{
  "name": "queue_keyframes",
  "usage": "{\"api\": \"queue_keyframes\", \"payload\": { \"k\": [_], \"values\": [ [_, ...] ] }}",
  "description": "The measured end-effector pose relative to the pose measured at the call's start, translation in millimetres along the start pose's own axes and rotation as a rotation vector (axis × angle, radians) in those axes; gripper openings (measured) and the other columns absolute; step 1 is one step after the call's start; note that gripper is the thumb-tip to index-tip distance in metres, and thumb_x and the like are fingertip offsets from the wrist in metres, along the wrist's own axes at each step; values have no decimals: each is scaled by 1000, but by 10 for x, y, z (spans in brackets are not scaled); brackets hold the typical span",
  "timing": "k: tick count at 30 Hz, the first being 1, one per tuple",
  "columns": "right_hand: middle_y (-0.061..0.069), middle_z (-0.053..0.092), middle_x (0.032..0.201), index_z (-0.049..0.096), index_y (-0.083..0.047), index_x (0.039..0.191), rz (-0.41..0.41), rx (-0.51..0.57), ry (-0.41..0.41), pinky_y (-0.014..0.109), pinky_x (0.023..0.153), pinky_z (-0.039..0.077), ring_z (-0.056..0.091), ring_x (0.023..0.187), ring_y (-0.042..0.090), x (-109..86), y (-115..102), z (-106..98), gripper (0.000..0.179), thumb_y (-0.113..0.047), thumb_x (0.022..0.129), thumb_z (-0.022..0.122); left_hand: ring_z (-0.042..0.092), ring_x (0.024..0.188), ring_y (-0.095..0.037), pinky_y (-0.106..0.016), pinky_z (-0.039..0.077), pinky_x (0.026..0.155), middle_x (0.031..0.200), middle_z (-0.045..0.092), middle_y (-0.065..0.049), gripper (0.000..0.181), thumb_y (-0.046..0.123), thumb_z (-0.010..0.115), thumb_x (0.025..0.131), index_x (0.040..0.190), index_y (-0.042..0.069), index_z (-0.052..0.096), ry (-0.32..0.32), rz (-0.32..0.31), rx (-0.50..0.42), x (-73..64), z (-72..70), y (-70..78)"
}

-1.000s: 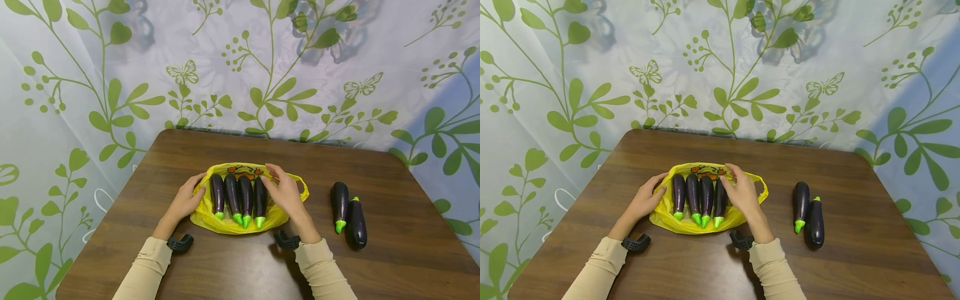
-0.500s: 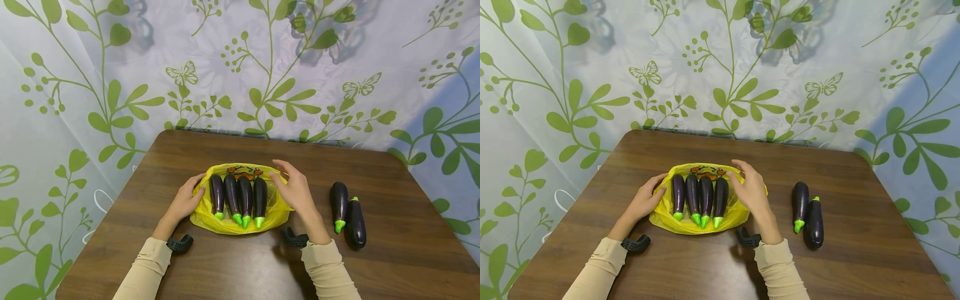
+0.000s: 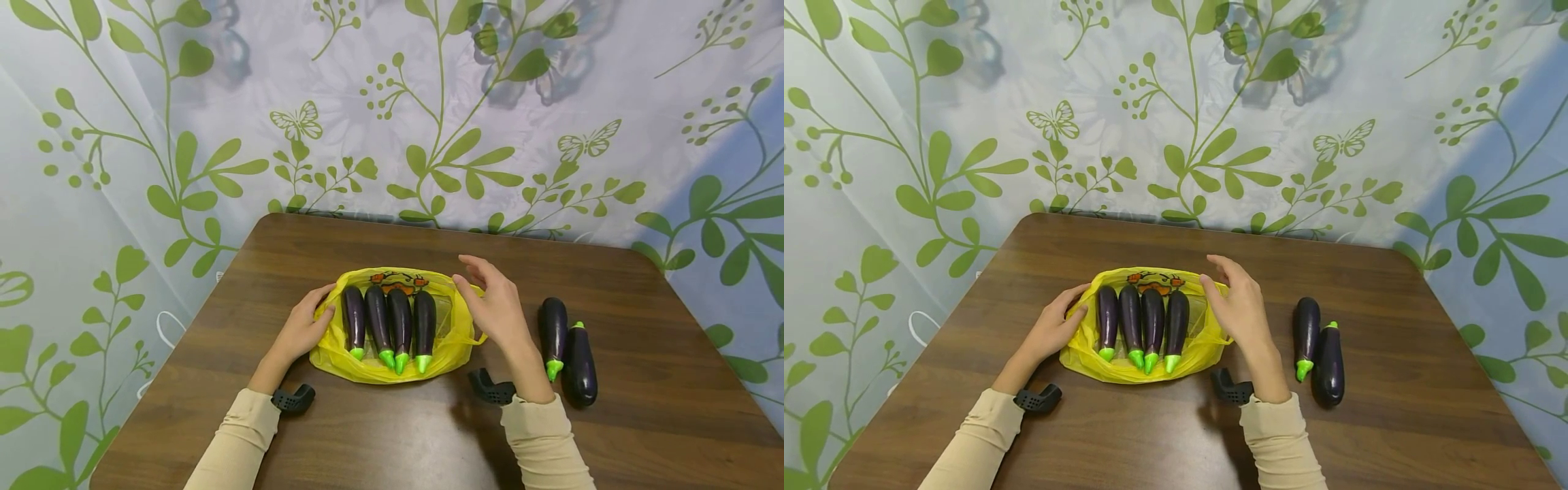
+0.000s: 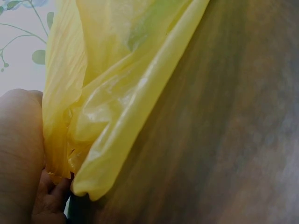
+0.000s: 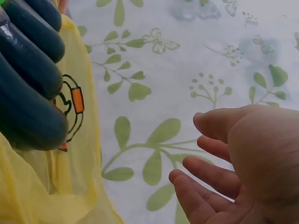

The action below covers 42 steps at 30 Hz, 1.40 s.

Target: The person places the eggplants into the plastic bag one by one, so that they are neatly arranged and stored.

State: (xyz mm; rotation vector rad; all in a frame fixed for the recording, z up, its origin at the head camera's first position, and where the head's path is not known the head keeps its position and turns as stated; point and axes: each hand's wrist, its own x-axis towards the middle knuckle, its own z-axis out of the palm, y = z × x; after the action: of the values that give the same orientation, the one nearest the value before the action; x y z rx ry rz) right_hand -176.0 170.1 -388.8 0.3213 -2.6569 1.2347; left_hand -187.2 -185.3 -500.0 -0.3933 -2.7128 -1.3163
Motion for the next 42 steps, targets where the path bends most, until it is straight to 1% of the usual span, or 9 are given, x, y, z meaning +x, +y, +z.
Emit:
{"api": "queue_keyframes", "payload": {
  "k": [6,14,19,31,42],
  "values": [
    [20,56,147,56,-6,146,-13,-31,24,54,108,49,56,134,40,-8,-12,-72,46,-22,104,63,50,139,-38,-58,41,114,151,51,-18,49,17,55,106,153,8,47,3,7,-5,5,3,-12],
    [18,56,149,56,-8,146,11,-40,48,53,108,49,55,135,39,-23,-14,-170,46,-23,104,64,49,140,-38,-57,41,115,152,51,-19,49,17,55,106,153,8,47,0,4,-5,8,3,-12],
    [18,55,149,56,-9,146,17,-53,63,55,107,49,55,135,41,-38,-6,-221,46,-23,103,64,49,141,-38,-57,40,115,152,50,-19,49,18,54,106,154,8,46,-4,2,-4,7,1,-4],
    [21,54,149,56,-6,146,17,-85,95,56,107,48,54,135,44,-50,75,-349,46,-24,104,63,49,140,-38,-57,40,115,152,50,-19,49,18,54,106,153,7,47,-3,3,4,10,-1,-1],
    [21,54,149,55,-5,146,53,-113,119,58,107,48,53,136,44,-65,167,-472,48,-26,104,62,49,140,-38,-57,41,115,151,51,-18,48,18,54,107,153,8,47,1,9,2,10,11,-25]
  ]
}}
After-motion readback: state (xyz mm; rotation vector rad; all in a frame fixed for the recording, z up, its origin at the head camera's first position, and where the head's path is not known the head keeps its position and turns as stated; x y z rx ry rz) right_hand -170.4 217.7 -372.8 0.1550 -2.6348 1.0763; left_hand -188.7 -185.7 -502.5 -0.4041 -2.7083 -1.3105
